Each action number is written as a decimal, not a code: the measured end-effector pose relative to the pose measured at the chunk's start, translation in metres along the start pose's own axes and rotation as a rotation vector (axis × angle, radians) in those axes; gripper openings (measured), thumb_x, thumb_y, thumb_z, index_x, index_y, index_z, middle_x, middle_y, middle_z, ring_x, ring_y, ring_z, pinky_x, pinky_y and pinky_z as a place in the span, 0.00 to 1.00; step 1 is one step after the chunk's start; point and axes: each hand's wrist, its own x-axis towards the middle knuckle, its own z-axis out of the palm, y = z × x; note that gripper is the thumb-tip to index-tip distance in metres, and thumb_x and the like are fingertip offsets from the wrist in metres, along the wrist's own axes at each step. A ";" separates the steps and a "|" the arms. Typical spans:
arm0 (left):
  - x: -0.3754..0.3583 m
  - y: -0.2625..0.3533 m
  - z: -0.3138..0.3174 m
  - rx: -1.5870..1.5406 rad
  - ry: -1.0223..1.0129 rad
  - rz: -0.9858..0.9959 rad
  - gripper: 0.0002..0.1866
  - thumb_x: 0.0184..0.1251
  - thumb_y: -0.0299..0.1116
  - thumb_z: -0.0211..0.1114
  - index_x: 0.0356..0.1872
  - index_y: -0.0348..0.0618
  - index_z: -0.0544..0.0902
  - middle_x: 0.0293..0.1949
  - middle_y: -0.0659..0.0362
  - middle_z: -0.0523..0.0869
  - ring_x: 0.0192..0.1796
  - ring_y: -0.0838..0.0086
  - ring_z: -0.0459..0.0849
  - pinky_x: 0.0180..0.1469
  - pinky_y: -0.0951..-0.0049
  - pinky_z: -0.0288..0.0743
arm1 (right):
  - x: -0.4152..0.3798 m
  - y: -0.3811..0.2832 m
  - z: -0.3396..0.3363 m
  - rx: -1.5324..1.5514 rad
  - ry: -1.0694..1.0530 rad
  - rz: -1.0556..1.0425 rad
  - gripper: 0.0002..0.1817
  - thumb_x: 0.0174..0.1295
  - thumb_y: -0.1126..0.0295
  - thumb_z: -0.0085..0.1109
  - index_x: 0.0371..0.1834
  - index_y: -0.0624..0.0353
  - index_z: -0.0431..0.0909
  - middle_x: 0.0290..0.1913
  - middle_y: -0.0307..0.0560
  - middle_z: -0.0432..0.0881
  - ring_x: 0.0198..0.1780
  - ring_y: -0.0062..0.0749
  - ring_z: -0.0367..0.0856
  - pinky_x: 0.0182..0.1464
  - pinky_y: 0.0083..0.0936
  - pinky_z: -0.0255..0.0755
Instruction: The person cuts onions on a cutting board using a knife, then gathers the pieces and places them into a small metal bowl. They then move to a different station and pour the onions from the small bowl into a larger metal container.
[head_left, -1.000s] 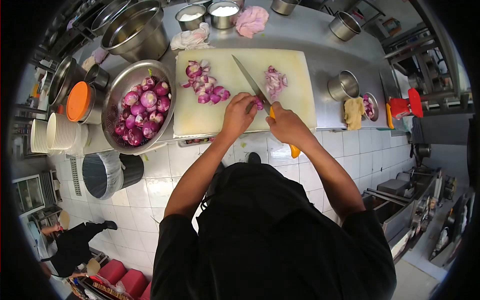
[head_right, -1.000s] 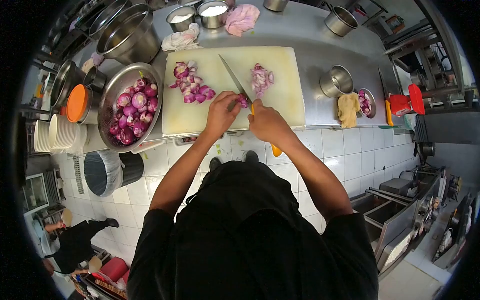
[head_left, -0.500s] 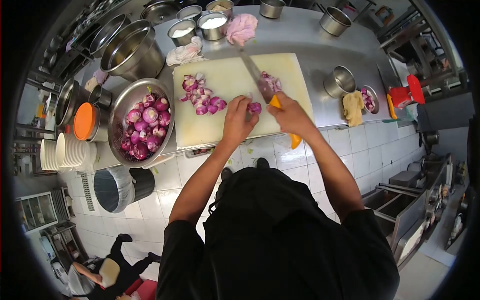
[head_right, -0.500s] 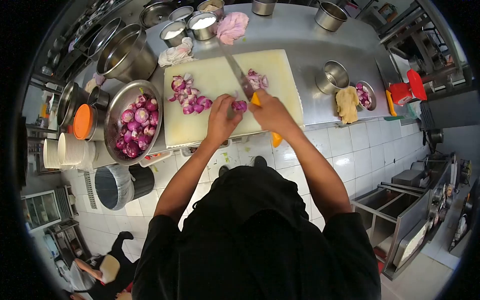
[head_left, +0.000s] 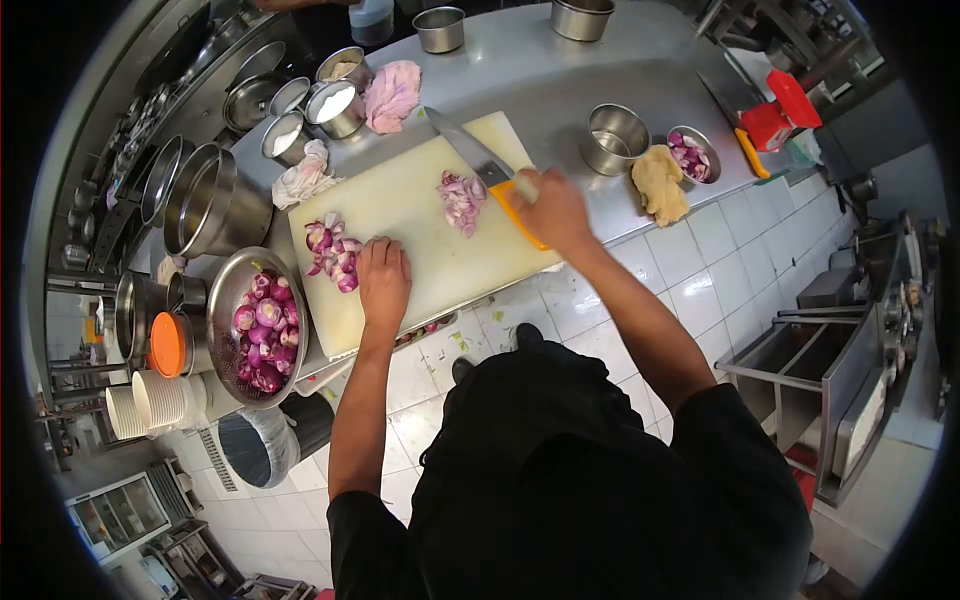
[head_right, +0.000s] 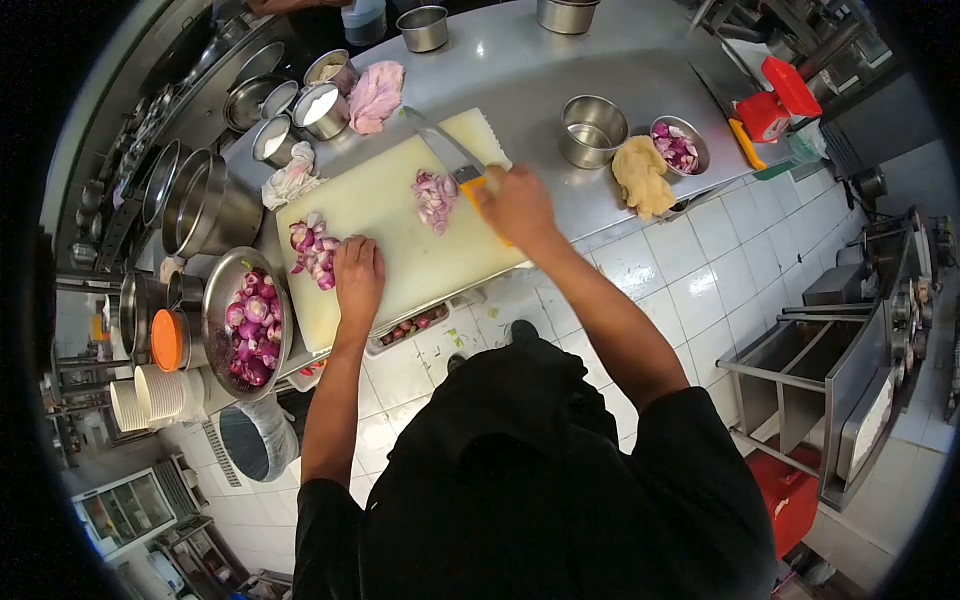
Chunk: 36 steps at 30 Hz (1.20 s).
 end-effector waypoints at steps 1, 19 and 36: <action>0.001 0.001 -0.003 -0.007 0.000 0.008 0.12 0.59 0.24 0.71 0.45 0.36 0.86 0.52 0.51 0.84 0.59 0.54 0.79 0.62 0.54 0.74 | 0.008 0.016 -0.004 -0.017 0.152 0.013 0.23 0.61 0.57 0.69 0.54 0.61 0.82 0.44 0.66 0.84 0.47 0.60 0.85 0.49 0.49 0.80; 0.018 0.137 -0.120 -1.442 -0.163 -1.151 0.16 0.75 0.34 0.70 0.53 0.33 0.79 0.50 0.57 0.81 0.39 0.75 0.88 0.39 0.74 0.86 | 0.016 -0.015 -0.108 0.092 -0.294 -0.107 0.21 0.57 0.79 0.53 0.55 0.65 0.84 0.48 0.65 0.88 0.48 0.52 0.90 0.51 0.38 0.79; -0.206 0.044 -0.128 -1.329 -0.070 -1.581 0.08 0.62 0.18 0.63 0.36 0.41 0.74 0.39 0.56 0.82 0.39 0.69 0.88 0.39 0.64 0.93 | -0.031 -0.208 0.200 0.043 0.097 -0.278 0.34 0.49 0.40 0.73 0.58 0.44 0.86 0.58 0.47 0.81 0.63 0.50 0.71 0.68 0.55 0.58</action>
